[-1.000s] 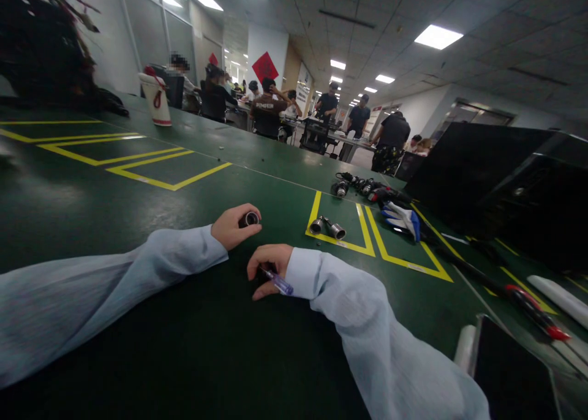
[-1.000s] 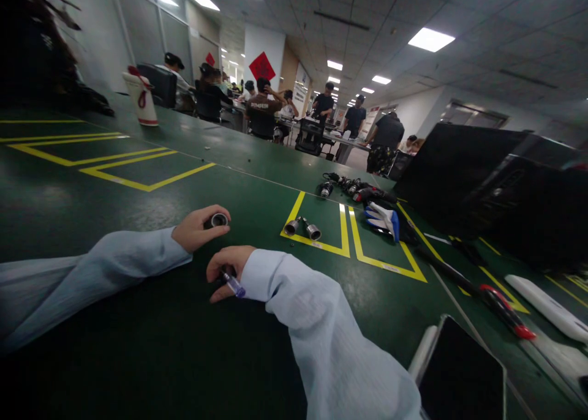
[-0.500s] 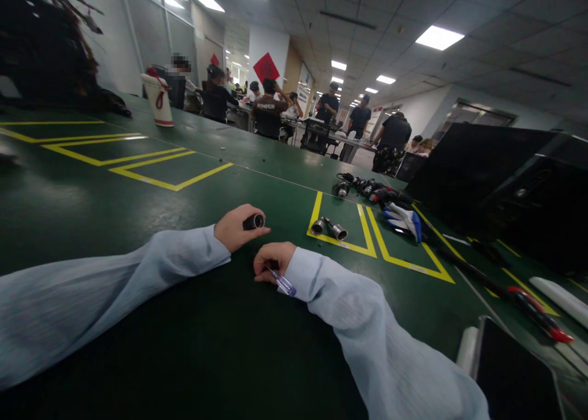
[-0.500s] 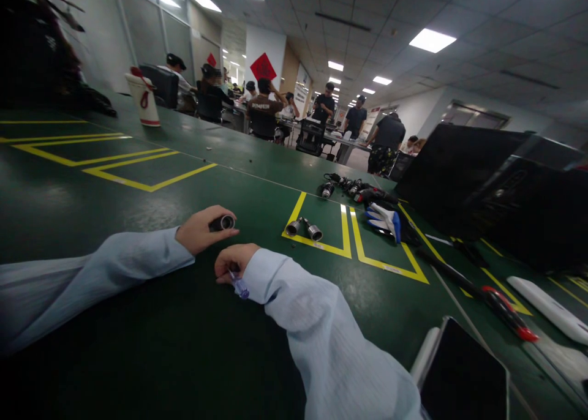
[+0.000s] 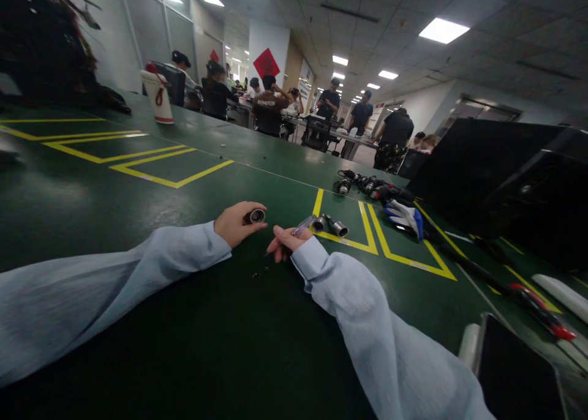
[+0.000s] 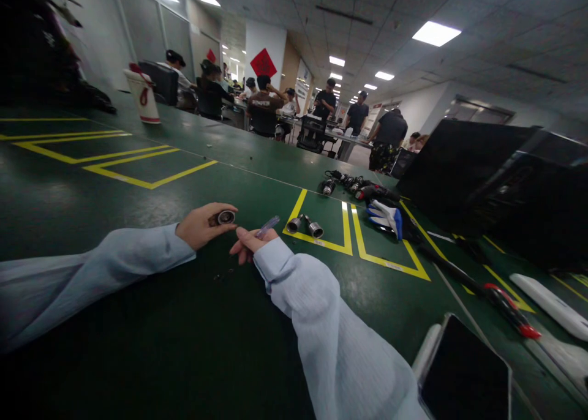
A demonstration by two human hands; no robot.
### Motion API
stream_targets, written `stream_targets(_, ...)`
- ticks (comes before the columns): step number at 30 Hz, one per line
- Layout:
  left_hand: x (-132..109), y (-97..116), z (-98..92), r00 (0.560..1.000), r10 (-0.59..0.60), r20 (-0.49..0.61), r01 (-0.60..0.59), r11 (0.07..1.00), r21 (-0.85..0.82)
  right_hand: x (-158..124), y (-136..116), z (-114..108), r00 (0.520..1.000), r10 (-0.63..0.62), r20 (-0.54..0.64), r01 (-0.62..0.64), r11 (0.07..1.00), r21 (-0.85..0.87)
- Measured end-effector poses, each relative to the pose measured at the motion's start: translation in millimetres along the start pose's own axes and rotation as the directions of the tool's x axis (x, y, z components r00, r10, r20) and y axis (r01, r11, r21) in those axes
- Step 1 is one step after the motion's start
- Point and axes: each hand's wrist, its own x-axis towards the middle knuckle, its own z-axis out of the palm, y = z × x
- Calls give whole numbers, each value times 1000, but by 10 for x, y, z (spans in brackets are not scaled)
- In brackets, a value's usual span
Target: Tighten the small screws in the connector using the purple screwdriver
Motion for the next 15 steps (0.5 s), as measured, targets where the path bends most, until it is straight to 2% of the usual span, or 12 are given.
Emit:
stream_targets(4, 25, -58, 43, 993, -113, 15, 114, 970, -214, 31, 33, -48, 999, 46, 26, -46, 998, 30)
stream_targets(8, 45, -85, 58, 967, -234, 103, 254, 842, -475, 24, 52, -23, 997, 49, 62, -50, 999, 20)
stream_targets(15, 87, -65, 20, 928, -342, 144, 358, 724, -590, 23, 28, 12, 994, 51, 92, -45, 997, -70)
